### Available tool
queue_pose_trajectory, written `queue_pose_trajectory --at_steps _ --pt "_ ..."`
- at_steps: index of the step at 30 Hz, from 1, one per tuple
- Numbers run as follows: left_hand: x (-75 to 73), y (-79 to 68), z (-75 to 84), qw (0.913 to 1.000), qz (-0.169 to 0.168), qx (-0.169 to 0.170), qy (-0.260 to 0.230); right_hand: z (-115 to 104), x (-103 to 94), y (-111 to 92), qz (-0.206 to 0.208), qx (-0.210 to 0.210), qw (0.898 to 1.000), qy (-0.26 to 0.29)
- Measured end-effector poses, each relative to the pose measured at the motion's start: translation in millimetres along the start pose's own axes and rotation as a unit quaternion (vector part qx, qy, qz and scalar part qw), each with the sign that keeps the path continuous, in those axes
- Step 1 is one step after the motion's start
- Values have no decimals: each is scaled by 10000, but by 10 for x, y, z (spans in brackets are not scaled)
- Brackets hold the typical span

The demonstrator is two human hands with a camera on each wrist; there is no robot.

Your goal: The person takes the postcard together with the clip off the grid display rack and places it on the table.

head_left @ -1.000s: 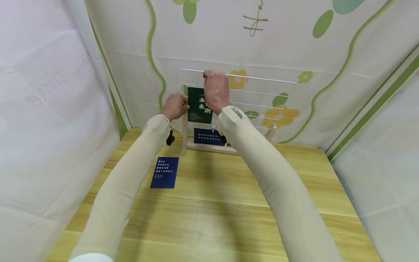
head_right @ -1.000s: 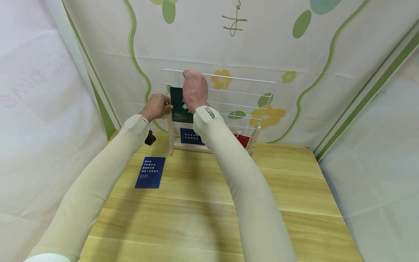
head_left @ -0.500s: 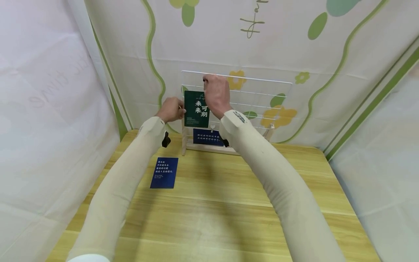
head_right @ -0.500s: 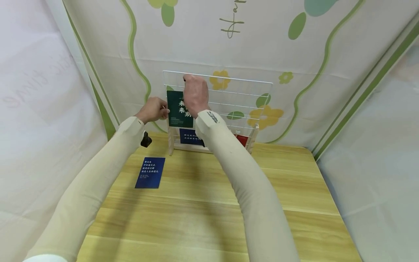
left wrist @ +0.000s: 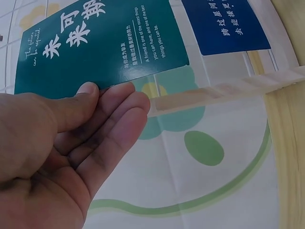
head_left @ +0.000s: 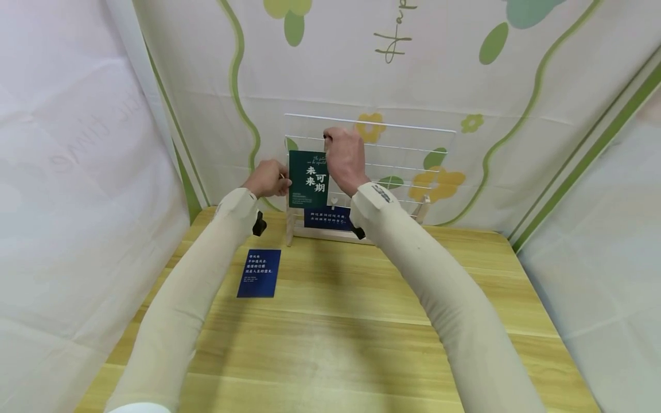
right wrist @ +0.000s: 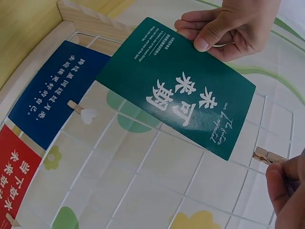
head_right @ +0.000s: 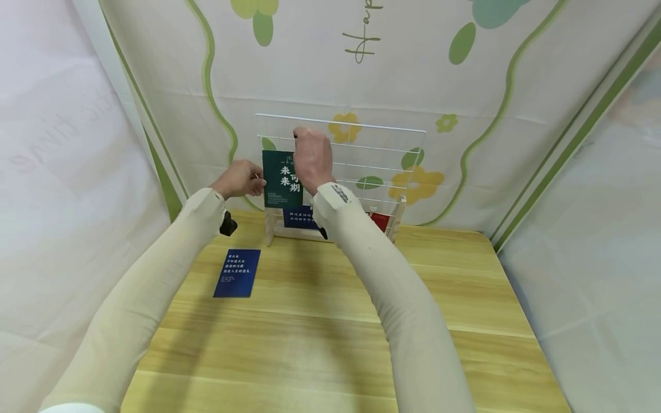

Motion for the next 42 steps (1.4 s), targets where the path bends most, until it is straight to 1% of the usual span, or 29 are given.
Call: queue_pose_trajectory --at_steps 6,11,16,23,27,36,42 --pt "33 4 -63 9999 -167 10 -29 85 19 -57 27 5 10000 83" --pt "64 -11 -94 9991 -365 -114 -175 190 43 -109 -34 247 9997 44" --pt "103 -19 -126 9982 -504 -183 -268 289 61 -166 -77 447 9988 179" --pt "172 -57 -175 9974 -681 -174 -177 376 73 -242 43 387 9988 303" --pt "206 -88 -187 9965 -820 -103 -99 428 91 -294 21 442 9985 326" --pt "316 -97 -267 9937 -1108 -39 -182 559 118 -418 -75 673 9973 295" --pt "409 -106 -339 9915 -1277 -37 -229 629 131 -482 -2 484 9984 298"
Point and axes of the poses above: each hand's wrist, its own y-axis towards the middle knuckle, its own x-axis out of the palm, z = x × y, the point moved 6 cm from there along y, towards the middle knuckle, and after that the axes turned 8 degrees about y, right-handed, at the moved point
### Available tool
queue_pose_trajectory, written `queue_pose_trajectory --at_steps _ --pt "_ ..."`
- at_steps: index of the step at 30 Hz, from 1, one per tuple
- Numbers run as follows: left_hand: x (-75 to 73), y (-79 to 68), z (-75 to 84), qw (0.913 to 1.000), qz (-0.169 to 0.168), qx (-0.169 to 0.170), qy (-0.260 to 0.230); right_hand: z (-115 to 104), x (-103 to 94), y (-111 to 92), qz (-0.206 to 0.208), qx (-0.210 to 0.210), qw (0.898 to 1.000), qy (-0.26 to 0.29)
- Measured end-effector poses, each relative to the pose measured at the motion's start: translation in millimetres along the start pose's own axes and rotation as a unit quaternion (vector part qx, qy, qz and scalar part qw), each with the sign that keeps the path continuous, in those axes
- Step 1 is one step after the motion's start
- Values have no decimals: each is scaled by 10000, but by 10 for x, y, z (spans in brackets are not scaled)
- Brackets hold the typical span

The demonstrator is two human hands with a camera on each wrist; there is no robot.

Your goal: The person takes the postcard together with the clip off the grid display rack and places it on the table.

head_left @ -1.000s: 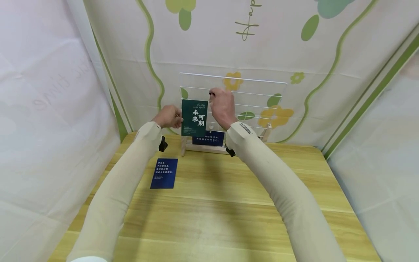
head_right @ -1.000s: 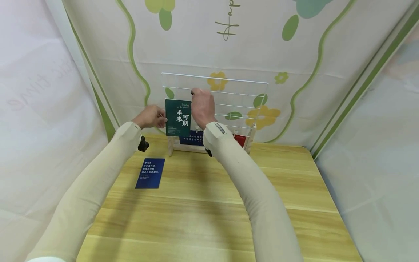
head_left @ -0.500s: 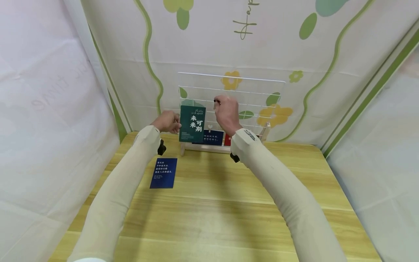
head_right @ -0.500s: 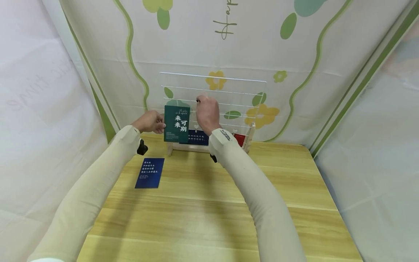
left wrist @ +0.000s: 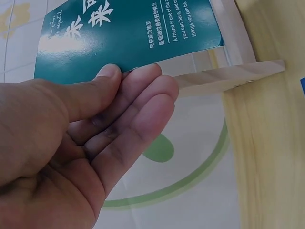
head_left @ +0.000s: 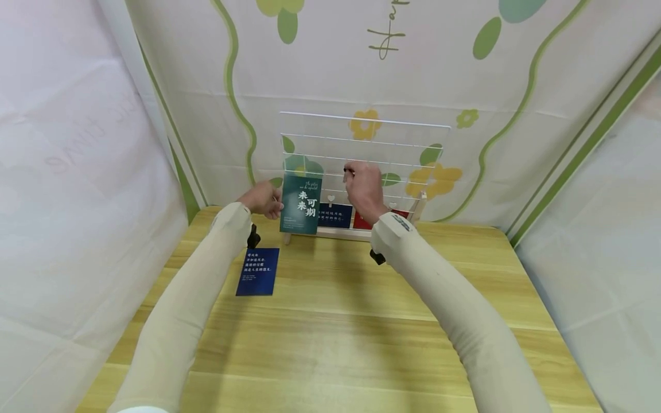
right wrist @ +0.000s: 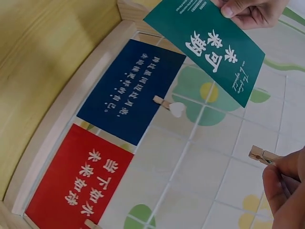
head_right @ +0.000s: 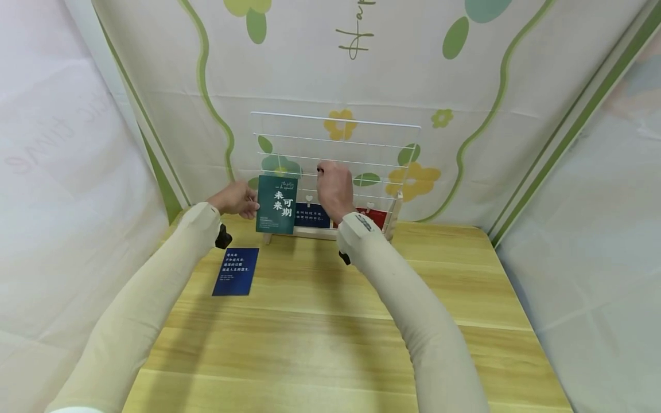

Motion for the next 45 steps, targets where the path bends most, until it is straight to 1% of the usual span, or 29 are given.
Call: queue_pose_trajectory --at_steps 5,11,18,24,28,33,35,41,45 --pt "87 3 -60 9998 -160 -35 -146 93 20 -58 -57 48 9999 75" --pt "190 -24 -85 9986 -345 -36 -390 196 31 -117 -98 177 9998 34" --pt "317 -31 -153 9965 -598 -257 -521 300 41 -200 -205 461 9987 91" --pt "408 -45 -179 9952 -817 -273 -454 383 45 -264 -127 419 9990 -86" --pt "450 -46 -201 9945 -882 -326 -456 427 44 -313 -82 344 9993 -75" --pt "517 -57 -248 9938 -972 -419 -335 499 54 -380 -97 329 9994 -50" --pt "547 -64 -261 9937 -998 -393 -308 537 64 -407 -105 338 9993 -93" --pt "629 -74 -294 9931 -1050 -329 -409 665 111 -495 -178 446 9988 -106" --pt "689 -64 -336 9911 -1161 -452 -473 731 128 -545 -122 384 9992 -77"
Point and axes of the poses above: each hand's wrist, its own y-axis towards the middle knuckle, its own x-axis out of the palm, z = x × y, the point moved 6 cm from there along y, towards the middle knuckle, and after that the axes turned 8 degrees about y, right-handed, at the moved point
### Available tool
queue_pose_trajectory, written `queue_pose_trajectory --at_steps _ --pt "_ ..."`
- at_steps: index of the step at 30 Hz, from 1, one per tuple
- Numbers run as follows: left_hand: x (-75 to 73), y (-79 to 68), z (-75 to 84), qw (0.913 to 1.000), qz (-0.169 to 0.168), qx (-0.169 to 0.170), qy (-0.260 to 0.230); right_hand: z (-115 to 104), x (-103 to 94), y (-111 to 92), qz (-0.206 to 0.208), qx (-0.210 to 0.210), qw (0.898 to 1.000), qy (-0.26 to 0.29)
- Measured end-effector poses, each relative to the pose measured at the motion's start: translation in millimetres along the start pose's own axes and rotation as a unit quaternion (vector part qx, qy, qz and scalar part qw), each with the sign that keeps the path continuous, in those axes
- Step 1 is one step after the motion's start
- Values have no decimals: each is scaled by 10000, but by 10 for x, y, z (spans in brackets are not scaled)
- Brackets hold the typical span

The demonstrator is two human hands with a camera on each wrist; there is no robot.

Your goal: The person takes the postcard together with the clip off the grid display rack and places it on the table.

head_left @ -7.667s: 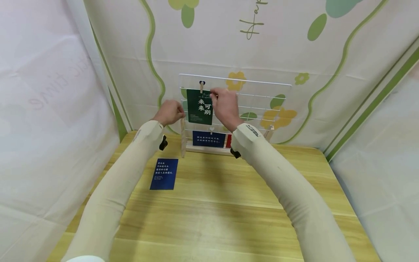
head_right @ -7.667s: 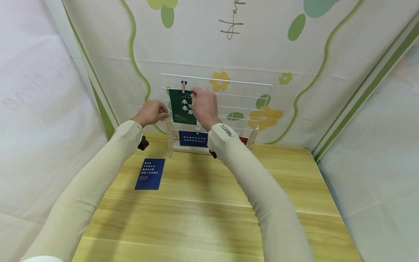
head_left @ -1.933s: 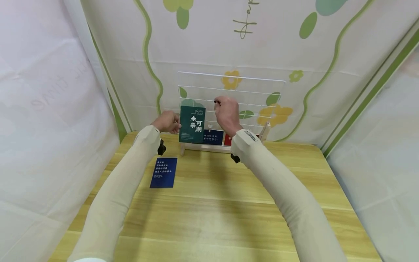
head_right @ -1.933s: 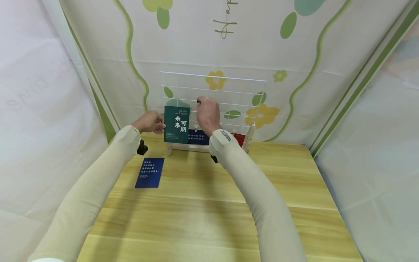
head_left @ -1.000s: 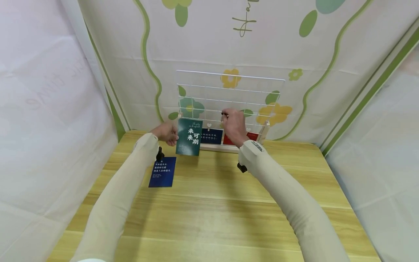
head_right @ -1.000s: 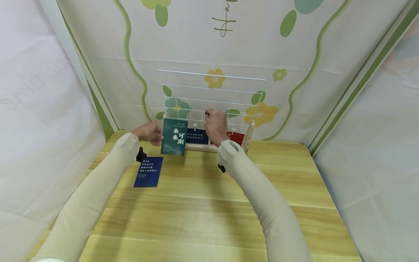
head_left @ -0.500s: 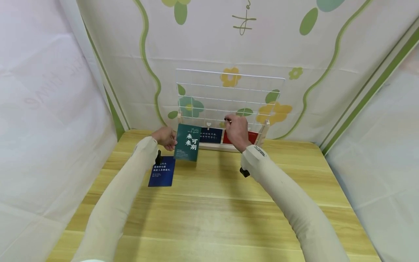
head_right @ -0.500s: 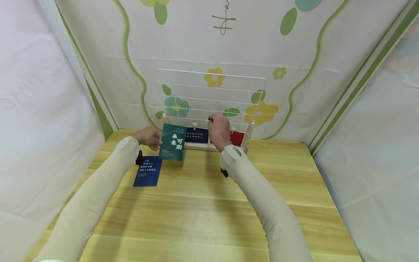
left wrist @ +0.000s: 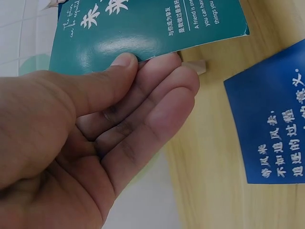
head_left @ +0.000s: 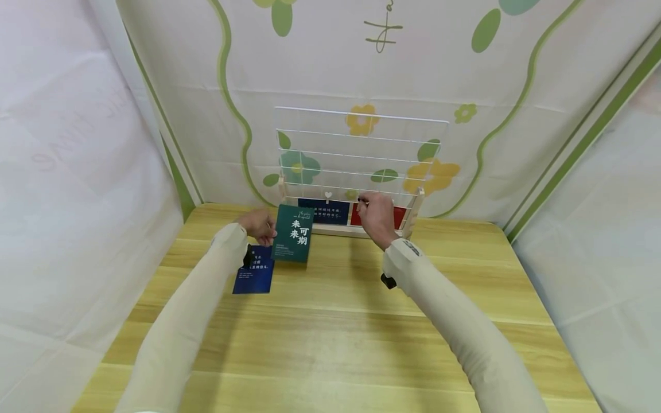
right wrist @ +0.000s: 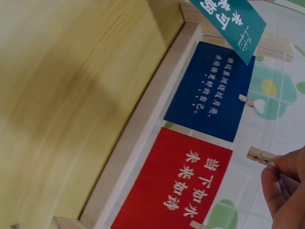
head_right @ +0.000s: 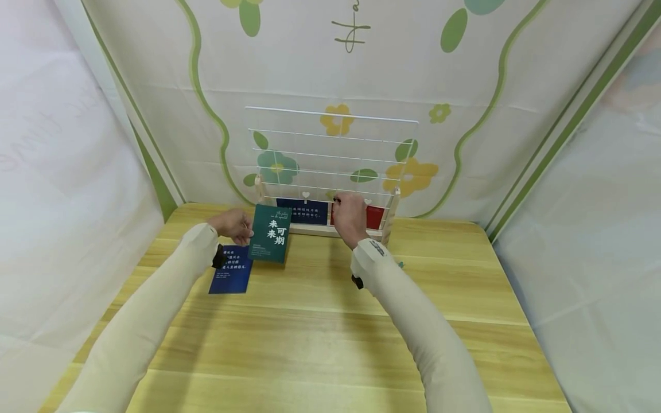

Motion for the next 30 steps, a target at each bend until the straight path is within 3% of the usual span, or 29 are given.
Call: queue_pose_trajectory --at_steps 10,20,30 --pt "178 83 -133 9996 -114 -85 -245 166 60 -129 -197 362 9991 -21" --pt "339 94 -149 9985 -254 1 -476 370 94 -266 -307 780 9962 -223" --pt "482 133 -169 9979 -324 -6 -555 528 145 -393 -463 1131 9925 34"
Point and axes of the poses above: each hand's wrist, its own y-axis towards the middle knuckle, its own x-axis out of the palm, z = x × y, the point moved 6 cm from there along y, towards the middle knuckle, and after that the axes turned 8 degrees about y, right-handed, at the moved point
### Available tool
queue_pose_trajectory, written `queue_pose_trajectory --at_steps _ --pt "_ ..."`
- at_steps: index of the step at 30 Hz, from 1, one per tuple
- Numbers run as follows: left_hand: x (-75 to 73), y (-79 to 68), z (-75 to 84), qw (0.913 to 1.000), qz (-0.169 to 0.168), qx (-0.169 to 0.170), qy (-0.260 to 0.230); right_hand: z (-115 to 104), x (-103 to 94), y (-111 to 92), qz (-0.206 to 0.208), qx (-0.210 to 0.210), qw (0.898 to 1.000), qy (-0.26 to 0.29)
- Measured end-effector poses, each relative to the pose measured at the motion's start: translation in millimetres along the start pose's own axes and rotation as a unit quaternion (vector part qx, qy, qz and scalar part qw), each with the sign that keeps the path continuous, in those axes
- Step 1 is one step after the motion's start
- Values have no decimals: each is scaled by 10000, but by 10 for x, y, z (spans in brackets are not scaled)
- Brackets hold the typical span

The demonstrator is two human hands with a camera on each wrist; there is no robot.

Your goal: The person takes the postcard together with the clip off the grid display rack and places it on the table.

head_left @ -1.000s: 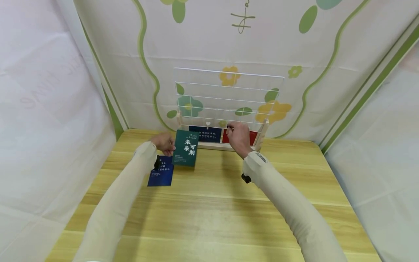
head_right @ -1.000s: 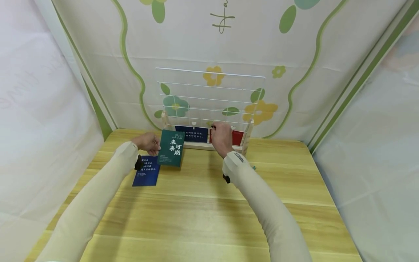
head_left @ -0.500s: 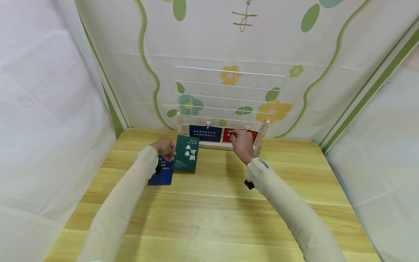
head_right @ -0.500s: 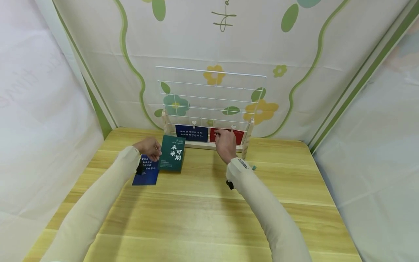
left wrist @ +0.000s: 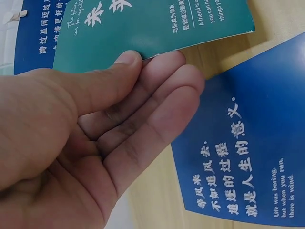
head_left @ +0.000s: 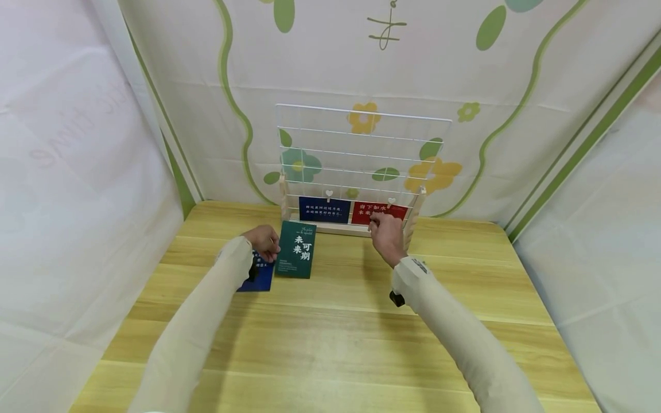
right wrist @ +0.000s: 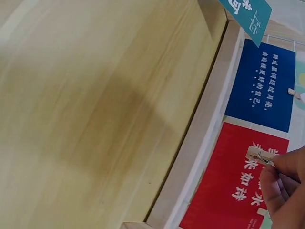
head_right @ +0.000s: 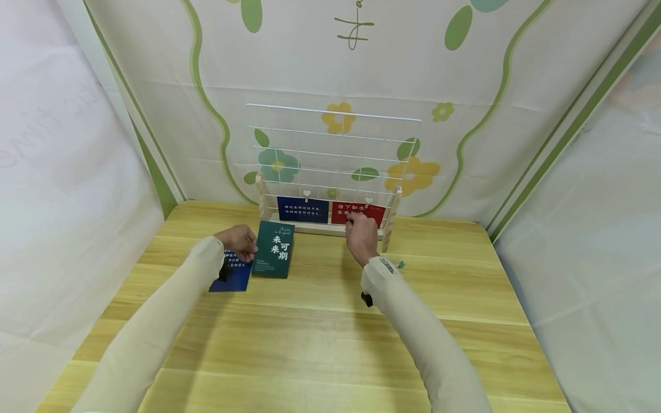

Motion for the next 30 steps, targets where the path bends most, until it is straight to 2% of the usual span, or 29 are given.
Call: queue_pose_trajectory --at_steps 5,10,26,30 --pt "45 6 -11 9999 -4 -168 -32 80 6 -24 57 16 9998 -211" --pt "93 12 -32 9990 -151 -363 -228 149 16 -54 -12 168 9997 -154" --pt "224 -15 -57 9959 -594 -580 -358 403 70 -193 -82 228 9997 -68" --pt "240 -33 -50 9961 -645 -553 -242 451 74 -227 -83 227 9997 -96"
Point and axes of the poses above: each hand's wrist, its own y-axis towards the middle knuckle, its own x-axis out of the palm, z = x × y, the point moved 6 cm from there along y, towards the middle knuckle, and after that the axes turned 8 degrees about y, right-handed, at the moved point
